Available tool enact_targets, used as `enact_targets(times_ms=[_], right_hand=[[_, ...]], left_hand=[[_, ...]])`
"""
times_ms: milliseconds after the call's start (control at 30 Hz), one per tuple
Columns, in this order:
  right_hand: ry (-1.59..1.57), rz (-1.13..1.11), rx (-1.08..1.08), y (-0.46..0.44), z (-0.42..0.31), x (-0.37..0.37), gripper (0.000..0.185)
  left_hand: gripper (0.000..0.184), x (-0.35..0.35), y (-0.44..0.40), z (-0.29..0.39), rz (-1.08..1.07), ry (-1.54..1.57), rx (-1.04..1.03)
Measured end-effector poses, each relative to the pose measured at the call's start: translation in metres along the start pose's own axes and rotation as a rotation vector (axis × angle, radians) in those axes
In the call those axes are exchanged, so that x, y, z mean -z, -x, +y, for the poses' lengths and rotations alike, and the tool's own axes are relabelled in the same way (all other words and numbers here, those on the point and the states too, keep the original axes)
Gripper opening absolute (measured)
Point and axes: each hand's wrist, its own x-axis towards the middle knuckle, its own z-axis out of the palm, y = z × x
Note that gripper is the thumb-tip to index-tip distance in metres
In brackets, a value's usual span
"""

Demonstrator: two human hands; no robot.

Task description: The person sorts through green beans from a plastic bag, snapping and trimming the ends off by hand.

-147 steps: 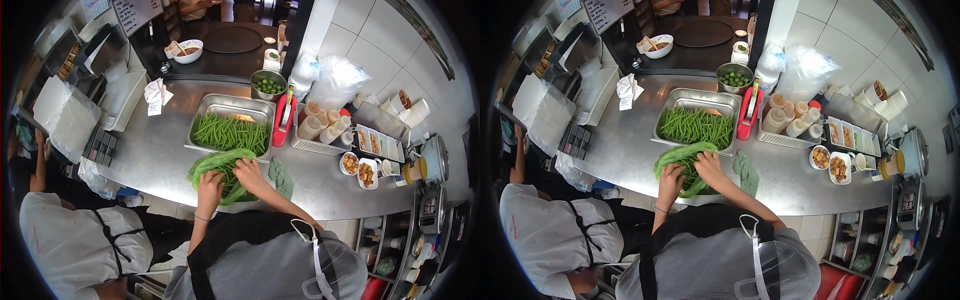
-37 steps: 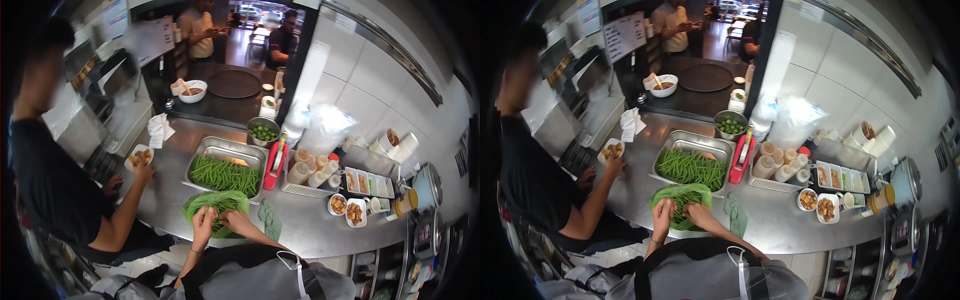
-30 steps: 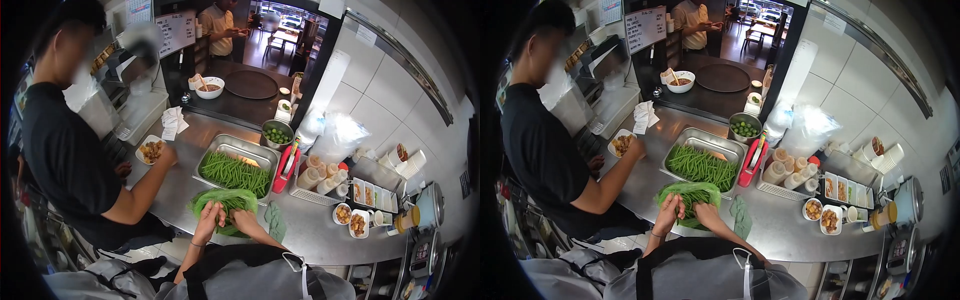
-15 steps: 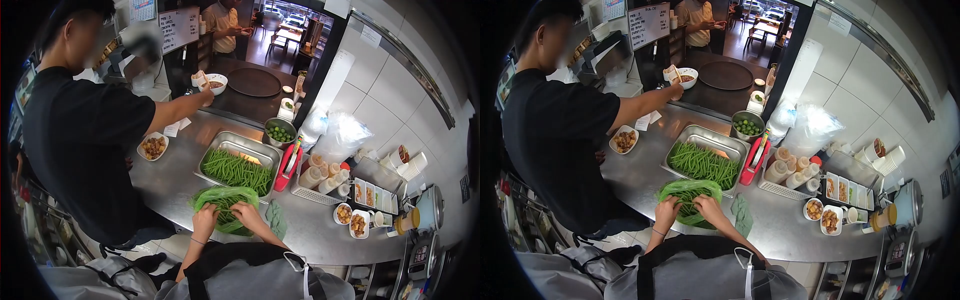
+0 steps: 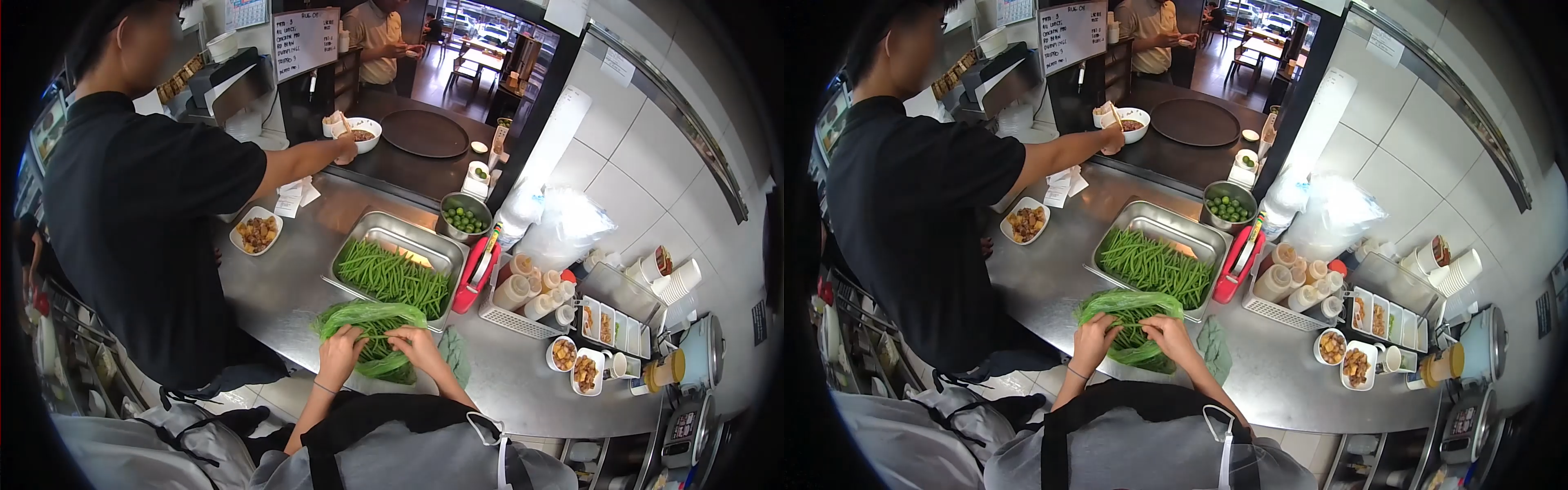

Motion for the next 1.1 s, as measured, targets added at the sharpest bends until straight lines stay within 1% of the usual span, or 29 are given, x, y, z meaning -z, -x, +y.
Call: enact_targets(times_ms=[67, 133, 167, 233, 267, 333, 367, 433, 467, 533, 567, 633, 700, 767, 800, 867, 900, 933, 967, 1000, 1033, 1067, 1100], right_hand=[[-0.036, 0.004, -0.008, 0.000, 0.000, 0.004, 0.016], [0.092, 0.024, 0.075, -0.001, -0.003, 0.008, 0.017], [0.092, 0.022, 0.074, -0.001, 0.000, 0.007, 0.017], [-0.331, 0.017, -0.023, -0.002, 0.001, 0.005, 0.021], [-0.331, 0.015, -0.024, -0.001, 0.002, 0.004, 0.021], [-0.706, -0.013, -0.125, -0.004, -0.022, 0.002, 0.026], [-0.707, -0.013, -0.126, -0.004, -0.021, -0.003, 0.026], [-0.740, -0.192, -0.162, 0.000, -0.014, -0.014, 0.030], [-0.740, -0.194, -0.162, 0.000, -0.010, -0.019, 0.030], [-0.687, -0.249, -0.143, 0.000, -0.005, -0.025, 0.028], [-0.673, -0.260, -0.143, 0.000, -0.002, -0.025, 0.024], [-0.615, -0.267, -0.164, -0.001, 0.005, -0.023, 0.021], [-0.556, -0.277, -0.186, -0.001, 0.007, -0.019, 0.018], [-0.235, -0.169, -0.103, 0.000, 0.004, -0.014, 0.011], [-0.235, -0.169, -0.105, 0.000, 0.002, -0.012, 0.011], [-0.086, 0.031, 0.048, 0.000, -0.001, -0.007, 0.008], [-0.152, 0.102, 0.060, -0.002, 0.000, -0.004, 0.008], [-0.152, 0.102, 0.060, -0.002, 0.000, -0.002, 0.008], [-0.398, 0.166, -0.013, -0.002, -0.001, 0.001, 0.008], [-0.644, 0.231, -0.087, -0.004, -0.005, 0.004, 0.008], [-0.737, 0.276, -0.079, -0.005, -0.008, 0.008, 0.009], [-0.737, 0.280, -0.079, -0.006, -0.008, 0.011, 0.009], [-0.718, 0.225, -0.090, -0.006, -0.008, 0.014, 0.010]], left_hand=[[0.018, 0.002, 0.000, 0.002, -0.001, 0.000, 0.017], [0.018, 0.004, -0.001, 0.004, -0.007, 0.026, 0.008], [0.018, 0.005, -0.001, 0.006, -0.007, 0.027, 0.010], [0.017, 0.010, -0.002, 0.011, -0.006, 0.097, -0.006], [0.017, 0.012, -0.003, 0.015, -0.006, 0.098, -0.004], [0.017, 0.016, -0.005, 0.021, 0.084, 0.204, 0.001], [0.017, 0.015, -0.006, 0.021, 0.084, 0.204, 0.002], [0.016, 0.015, -0.008, 0.021, 0.126, 0.452, 0.042], [0.016, 0.014, -0.008, 0.020, 0.128, 0.451, 0.043], [0.014, 0.010, -0.008, 0.017, 0.096, 0.804, 0.273], [0.014, 0.009, -0.008, 0.015, 0.095, 0.804, 0.271], [0.011, 0.008, -0.008, 0.011, 0.209, 0.906, 0.244], [0.010, 0.009, -0.008, 0.006, 0.223, 0.928, 0.258], [0.010, 0.007, -0.008, 0.004, 0.235, 0.948, 0.273], [0.010, 0.005, -0.008, 0.003, 0.228, 0.957, 0.279], [0.011, 0.004, -0.006, 0.003, 0.218, 0.967, 0.286], [0.012, 0.007, -0.007, 0.004, 0.155, 1.121, 0.412], [0.013, 0.009, -0.007, 0.005, 0.090, 1.272, 0.538], [0.013, 0.005, -0.006, 0.000, 0.090, 1.272, 0.537], [0.014, 0.002, -0.006, -0.005, 0.050, 1.458, 0.589], [0.014, -0.001, -0.005, -0.011, 0.005, 1.645, 0.640], [0.014, -0.004, -0.004, -0.016, 0.000, 1.644, 0.639], [0.015, -0.003, -0.004, -0.017, -0.087, 1.731, 0.659]])
